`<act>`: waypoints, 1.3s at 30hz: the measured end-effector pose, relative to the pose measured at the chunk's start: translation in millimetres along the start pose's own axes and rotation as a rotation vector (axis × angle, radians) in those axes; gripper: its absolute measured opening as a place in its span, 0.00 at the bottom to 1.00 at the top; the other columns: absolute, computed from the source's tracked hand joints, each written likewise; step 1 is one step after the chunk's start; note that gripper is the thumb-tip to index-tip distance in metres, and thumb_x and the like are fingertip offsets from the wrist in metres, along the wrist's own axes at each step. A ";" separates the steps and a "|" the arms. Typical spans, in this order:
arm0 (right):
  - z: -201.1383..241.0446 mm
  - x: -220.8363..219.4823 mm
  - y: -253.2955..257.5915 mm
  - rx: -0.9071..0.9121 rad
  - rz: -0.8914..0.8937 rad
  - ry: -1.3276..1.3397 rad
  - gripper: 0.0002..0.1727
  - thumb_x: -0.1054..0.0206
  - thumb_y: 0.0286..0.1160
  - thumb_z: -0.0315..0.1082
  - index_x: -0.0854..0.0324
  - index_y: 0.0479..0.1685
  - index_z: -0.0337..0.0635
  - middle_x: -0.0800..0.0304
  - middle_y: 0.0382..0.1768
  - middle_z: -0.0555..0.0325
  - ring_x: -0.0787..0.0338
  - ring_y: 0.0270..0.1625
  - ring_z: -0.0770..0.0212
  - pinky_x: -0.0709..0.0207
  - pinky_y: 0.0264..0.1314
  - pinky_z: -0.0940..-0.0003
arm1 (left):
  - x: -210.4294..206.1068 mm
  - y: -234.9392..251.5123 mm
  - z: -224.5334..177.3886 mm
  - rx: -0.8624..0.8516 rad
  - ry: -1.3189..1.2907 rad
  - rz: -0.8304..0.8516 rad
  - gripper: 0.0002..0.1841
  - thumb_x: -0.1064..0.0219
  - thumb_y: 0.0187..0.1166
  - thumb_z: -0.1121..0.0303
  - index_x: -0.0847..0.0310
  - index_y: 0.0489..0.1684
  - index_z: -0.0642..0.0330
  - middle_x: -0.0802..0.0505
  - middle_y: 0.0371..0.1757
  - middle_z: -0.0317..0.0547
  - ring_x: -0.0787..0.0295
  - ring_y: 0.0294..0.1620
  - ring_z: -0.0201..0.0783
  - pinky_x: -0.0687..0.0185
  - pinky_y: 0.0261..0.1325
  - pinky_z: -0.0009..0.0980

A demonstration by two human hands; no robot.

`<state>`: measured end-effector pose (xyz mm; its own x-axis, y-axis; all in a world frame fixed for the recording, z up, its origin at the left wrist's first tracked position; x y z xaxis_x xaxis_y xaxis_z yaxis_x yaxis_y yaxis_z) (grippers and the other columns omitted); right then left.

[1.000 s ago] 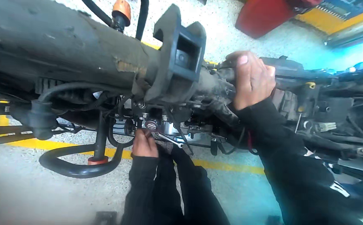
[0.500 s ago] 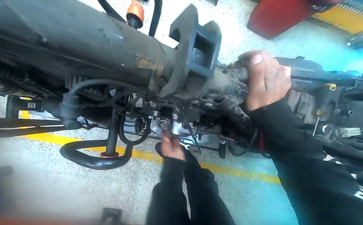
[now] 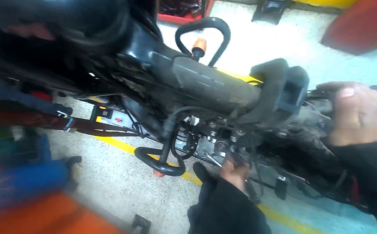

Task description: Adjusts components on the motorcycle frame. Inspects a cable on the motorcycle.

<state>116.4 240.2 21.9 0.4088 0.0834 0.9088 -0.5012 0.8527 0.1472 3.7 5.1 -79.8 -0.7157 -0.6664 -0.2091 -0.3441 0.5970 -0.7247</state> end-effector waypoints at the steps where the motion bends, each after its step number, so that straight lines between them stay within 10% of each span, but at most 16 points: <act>1: -9.0 -4.2 -0.1 0.003 0.009 0.025 0.36 0.70 0.93 0.57 0.20 0.72 0.46 0.12 0.62 0.36 0.14 0.67 0.36 0.36 0.70 0.28 | 19.6 8.8 1.2 -0.012 0.149 -0.002 0.18 0.33 0.78 0.76 0.25 0.63 0.72 0.11 0.43 0.50 0.13 0.37 0.34 0.14 0.46 0.30; 3: -23.9 -12.2 -0.5 0.000 0.011 0.071 0.37 0.70 0.92 0.59 0.21 0.73 0.48 0.12 0.63 0.39 0.14 0.68 0.40 0.35 0.72 0.30 | 53.2 17.9 -2.9 -0.072 0.540 -0.153 0.19 0.36 0.85 0.69 0.23 0.71 0.69 0.07 0.57 0.56 0.09 0.59 0.45 0.17 0.71 0.45; 5: -28.0 -15.5 0.4 -0.002 -0.010 0.091 0.37 0.69 0.92 0.60 0.21 0.73 0.47 0.12 0.62 0.39 0.14 0.66 0.40 0.34 0.72 0.31 | 47.5 12.6 -13.4 -0.127 0.670 -0.316 0.17 0.38 0.85 0.68 0.22 0.68 0.67 0.07 0.53 0.57 0.09 0.58 0.51 0.18 0.69 0.53; 10: -9.7 -3.8 -2.4 -0.002 -0.033 0.034 0.39 0.71 0.92 0.59 0.19 0.69 0.42 0.12 0.61 0.34 0.14 0.65 0.35 0.37 0.72 0.30 | -7.9 -16.3 -1.4 0.064 0.576 0.019 0.24 0.38 0.89 0.60 0.28 0.76 0.67 0.05 0.52 0.57 0.06 0.55 0.49 0.16 0.67 0.51; 15: -0.6 1.3 -2.8 -0.019 -0.023 -0.031 0.38 0.71 0.93 0.57 0.18 0.68 0.43 0.11 0.60 0.36 0.13 0.65 0.36 0.37 0.71 0.29 | 57.8 3.5 -9.1 -0.203 1.051 -0.382 0.18 0.35 0.81 0.65 0.15 0.65 0.63 0.06 0.56 0.58 0.09 0.61 0.56 0.17 0.70 0.55; 21: 7.5 4.2 -4.1 -0.019 -0.017 -0.032 0.37 0.70 0.93 0.55 0.18 0.68 0.43 0.11 0.60 0.36 0.13 0.64 0.36 0.37 0.69 0.29 | 7.7 -15.1 0.6 -0.017 0.790 -0.069 0.23 0.33 0.83 0.55 0.17 0.66 0.64 0.03 0.44 0.54 0.04 0.47 0.50 0.12 0.59 0.54; 26: 7.5 4.3 -4.0 -0.038 0.013 -0.031 0.36 0.70 0.93 0.54 0.18 0.69 0.44 0.11 0.61 0.36 0.14 0.65 0.36 0.37 0.70 0.29 | 58.4 4.6 -14.9 -0.056 1.111 -0.344 0.21 0.36 0.81 0.64 0.18 0.72 0.59 0.06 0.58 0.58 0.08 0.61 0.58 0.17 0.66 0.59; 32: 7.1 3.1 -4.0 -0.028 -0.019 -0.033 0.36 0.70 0.94 0.54 0.17 0.68 0.46 0.10 0.59 0.38 0.13 0.63 0.37 0.36 0.67 0.31 | 13.6 -10.5 7.5 -0.053 0.600 -0.019 0.17 0.27 0.79 0.62 0.13 0.58 0.63 0.03 0.43 0.49 0.04 0.45 0.39 0.09 0.59 0.43; 37: 6.3 3.4 -4.2 -0.063 0.012 -0.037 0.36 0.71 0.93 0.55 0.18 0.69 0.47 0.11 0.62 0.39 0.14 0.67 0.39 0.38 0.71 0.31 | 66.8 3.7 -7.2 -0.057 0.979 -0.317 0.18 0.35 0.80 0.67 0.14 0.67 0.59 0.05 0.54 0.57 0.06 0.56 0.58 0.16 0.61 0.62; 39: 6.0 3.1 -4.1 -0.065 -0.005 -0.038 0.35 0.70 0.93 0.54 0.18 0.68 0.48 0.11 0.62 0.40 0.13 0.66 0.40 0.37 0.71 0.32 | 41.8 -5.9 -11.8 0.025 0.894 -0.199 0.17 0.39 0.86 0.63 0.14 0.63 0.62 0.04 0.49 0.57 0.06 0.52 0.55 0.15 0.61 0.57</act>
<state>115.1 233.9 26.4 0.3812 0.0600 0.9226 -0.4482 0.8848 0.1277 -31.4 -21.1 -76.5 -0.8519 -0.1561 0.4999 -0.5060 0.4910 -0.7091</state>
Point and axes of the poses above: each hand's wrist, its own y-axis towards the middle knuckle, its own x-axis out of the back of the hand, z = x × y, the point moved 3 cm from there along y, towards the middle knuckle
